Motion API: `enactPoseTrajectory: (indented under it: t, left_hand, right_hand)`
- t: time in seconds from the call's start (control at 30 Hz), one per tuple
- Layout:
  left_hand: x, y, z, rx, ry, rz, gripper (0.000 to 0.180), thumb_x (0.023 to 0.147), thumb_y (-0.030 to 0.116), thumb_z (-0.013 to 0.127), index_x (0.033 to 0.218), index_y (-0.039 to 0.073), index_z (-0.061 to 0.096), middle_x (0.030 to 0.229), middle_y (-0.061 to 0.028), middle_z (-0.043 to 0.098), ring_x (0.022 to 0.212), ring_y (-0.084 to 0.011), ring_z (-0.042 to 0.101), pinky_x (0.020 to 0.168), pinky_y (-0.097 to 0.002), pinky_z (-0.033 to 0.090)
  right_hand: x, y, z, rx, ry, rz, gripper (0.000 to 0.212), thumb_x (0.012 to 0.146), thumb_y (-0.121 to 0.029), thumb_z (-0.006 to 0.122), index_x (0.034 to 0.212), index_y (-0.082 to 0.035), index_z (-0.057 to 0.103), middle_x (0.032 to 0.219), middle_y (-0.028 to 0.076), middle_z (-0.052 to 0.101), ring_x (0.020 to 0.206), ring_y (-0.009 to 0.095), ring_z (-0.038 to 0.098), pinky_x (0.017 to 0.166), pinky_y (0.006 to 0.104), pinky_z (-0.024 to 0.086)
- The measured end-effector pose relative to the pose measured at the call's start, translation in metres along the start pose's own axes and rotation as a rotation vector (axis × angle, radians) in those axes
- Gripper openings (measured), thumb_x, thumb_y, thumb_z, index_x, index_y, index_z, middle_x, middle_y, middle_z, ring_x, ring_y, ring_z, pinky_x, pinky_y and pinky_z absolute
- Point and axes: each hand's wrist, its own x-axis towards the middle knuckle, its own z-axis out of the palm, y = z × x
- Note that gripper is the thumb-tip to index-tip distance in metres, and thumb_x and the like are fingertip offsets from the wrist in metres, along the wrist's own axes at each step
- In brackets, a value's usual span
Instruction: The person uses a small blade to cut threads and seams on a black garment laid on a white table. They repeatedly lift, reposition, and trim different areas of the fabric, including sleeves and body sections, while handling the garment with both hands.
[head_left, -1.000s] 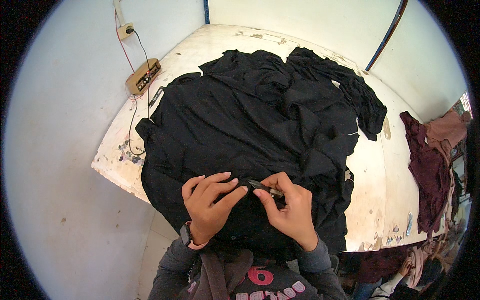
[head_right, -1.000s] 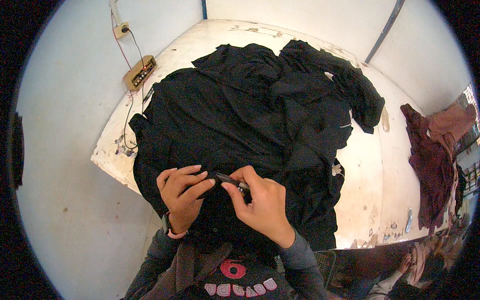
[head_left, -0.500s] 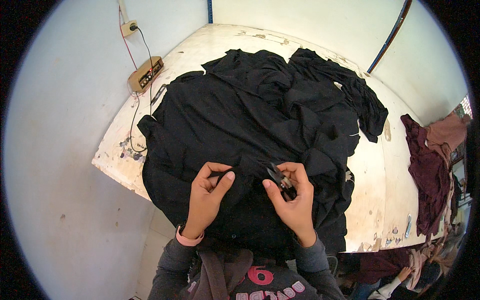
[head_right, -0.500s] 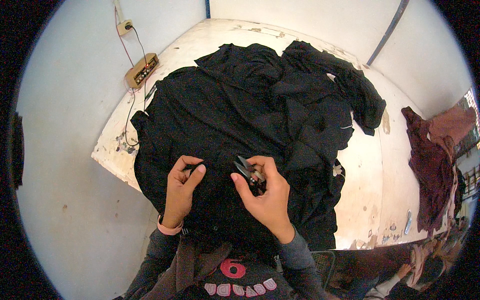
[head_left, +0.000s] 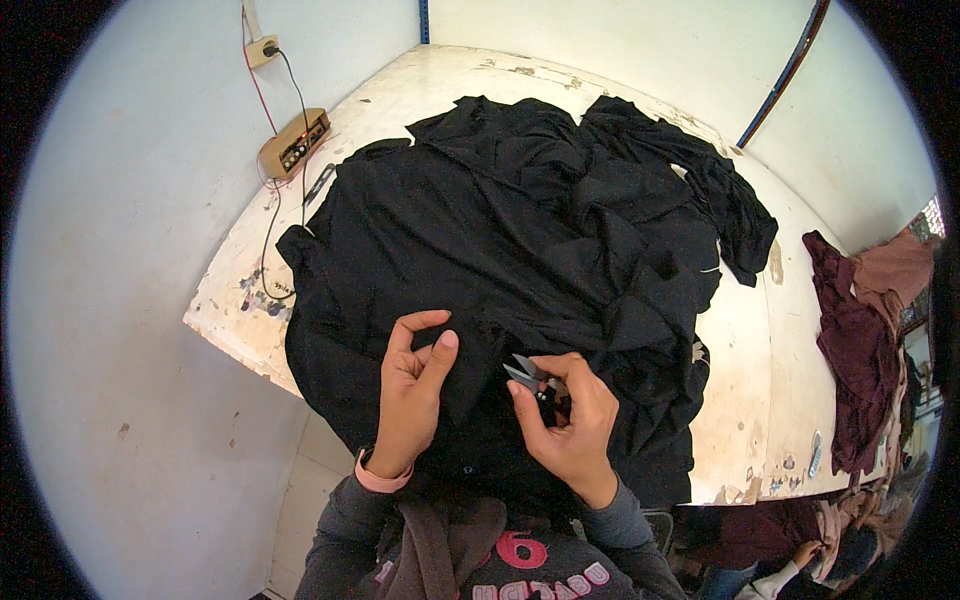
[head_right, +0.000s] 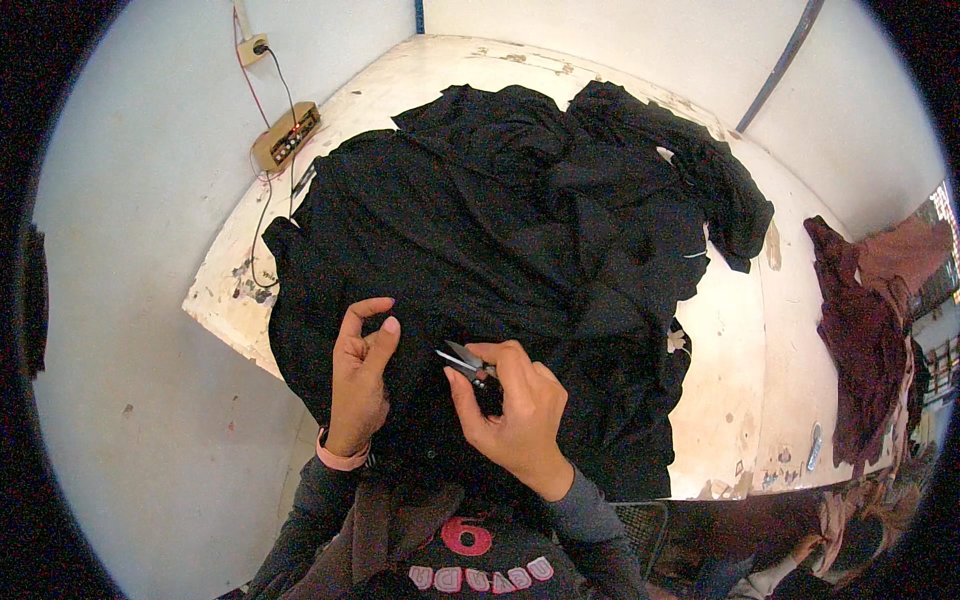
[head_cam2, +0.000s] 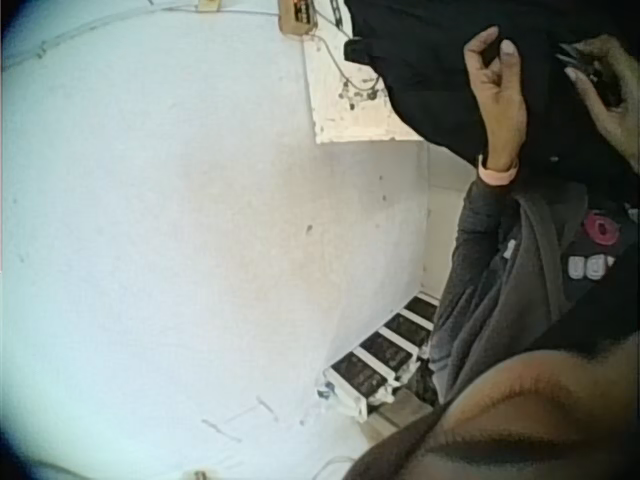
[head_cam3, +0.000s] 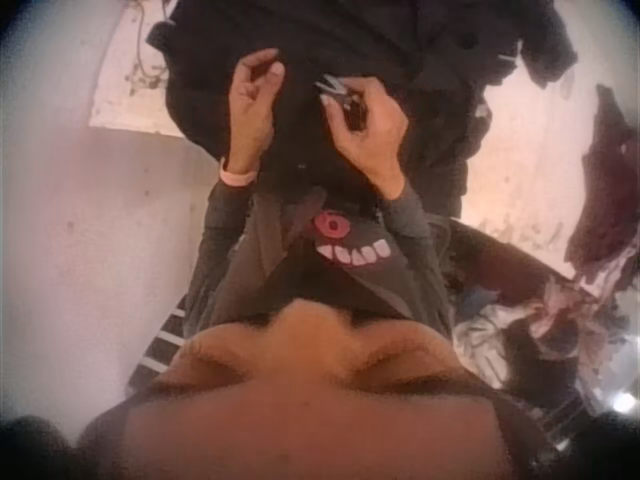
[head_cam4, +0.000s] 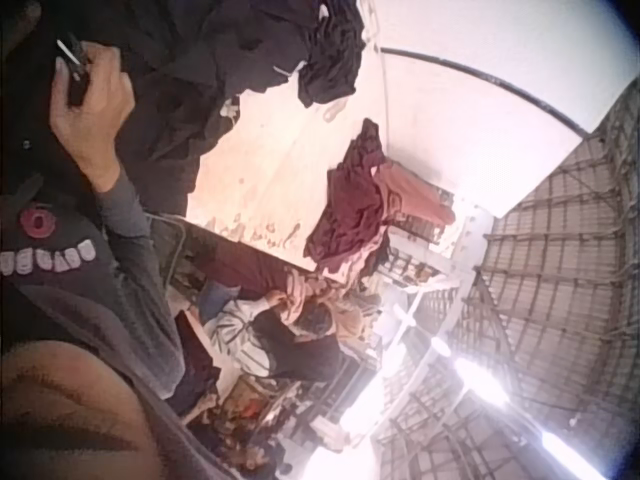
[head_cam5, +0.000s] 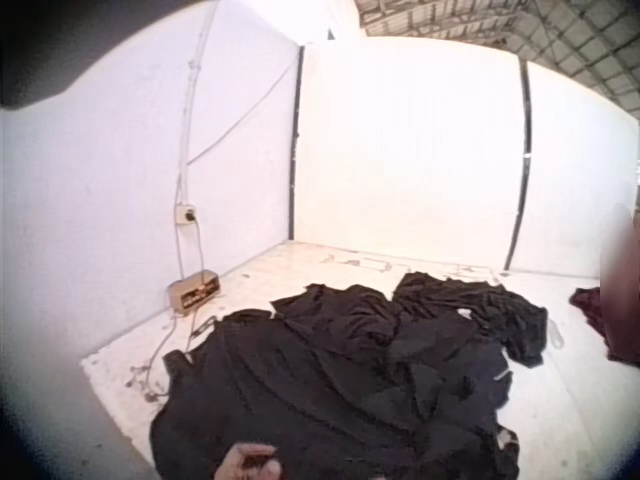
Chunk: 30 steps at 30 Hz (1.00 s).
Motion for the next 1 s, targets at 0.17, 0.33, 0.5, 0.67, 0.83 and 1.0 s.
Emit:
enactPoseTrajectory:
  t: [0.17, 0.33, 0.5, 0.67, 0.83, 1.0]
  left_hand:
    - [-0.001, -0.002, -0.002, -0.027, -0.029, -0.023, 0.029, 0.105, 0.015, 0.06, 0.13, 0.005, 0.052, 0.094, -0.0092, 0.075, 0.084, -0.0077, 0.068, 0.074, -0.0194, 0.051]
    - [-0.002, -0.007, -0.006, -0.01, -0.023, -0.015, 0.03, 0.105, 0.016, 0.06, 0.131, 0.005, 0.051, 0.093, -0.0087, 0.075, 0.083, -0.0079, 0.068, 0.074, -0.0184, 0.049]
    - [0.014, 0.008, -0.016, 0.04, 0.092, 0.026, 0.032, 0.104, 0.018, 0.062, 0.131, 0.005, 0.051, 0.093, -0.0096, 0.075, 0.083, -0.0089, 0.069, 0.075, -0.0194, 0.051]
    - [0.025, 0.015, -0.029, 0.229, 0.143, 0.078, 0.032, 0.103, 0.017, 0.063, 0.131, 0.005, 0.052, 0.085, -0.0042, 0.072, 0.08, -0.009, 0.067, 0.073, -0.0208, 0.05]
    - [0.028, 0.018, -0.031, 1.336, 0.336, 0.789, 0.042, 0.09, 0.018, 0.076, 0.127, 0.007, 0.059, 0.108, -0.0115, 0.064, 0.105, -0.0268, 0.064, 0.088, -0.0369, 0.05]
    - [-0.008, 0.035, -0.011, 1.049, -0.295, 0.65, 0.059, 0.074, 0.016, 0.087, 0.126, 0.006, 0.06, 0.127, -0.0157, 0.059, 0.12, -0.0372, 0.058, 0.1, -0.044, 0.05]
  right_hand:
    - [0.002, -0.001, 0.0, -0.055, -0.043, -0.07, 0.021, 0.079, -0.011, 0.083, 0.096, -0.004, 0.071, 0.082, 0.008, 0.073, 0.06, 0.02, 0.065, 0.056, 0.0293, 0.045]
    - [0.004, 0.002, 0.003, -0.091, -0.05, -0.112, 0.019, 0.081, -0.013, 0.081, 0.097, -0.008, 0.072, 0.085, 0.005, 0.073, 0.059, 0.02, 0.064, 0.055, 0.0304, 0.044]
    - [-0.002, 0.012, -0.005, 0.224, 0.151, 0.276, 0.03, 0.085, -0.014, 0.083, 0.106, -0.002, 0.065, 0.089, 0.006, 0.067, 0.075, 0.015, 0.063, 0.068, 0.0263, 0.049]
    - [-0.017, 0.041, -0.005, 0.616, -0.239, 0.617, 0.025, 0.086, -0.013, 0.083, 0.101, -0.002, 0.066, 0.087, -0.004, 0.065, 0.077, 0.004, 0.057, 0.067, 0.0204, 0.043]
    - [-0.02, 0.038, 0.013, 0.79, -0.211, 0.641, 0.016, 0.09, -0.012, 0.08, 0.095, -0.002, 0.068, 0.083, -0.004, 0.066, 0.078, 0.002, 0.057, 0.067, 0.0184, 0.043]
    - [-0.013, 0.032, 0.017, 0.871, -0.259, 0.613, 0.013, 0.097, -0.012, 0.071, 0.097, 0.0, 0.067, 0.087, 0.0, 0.068, 0.08, 0.004, 0.06, 0.072, 0.021, 0.047]
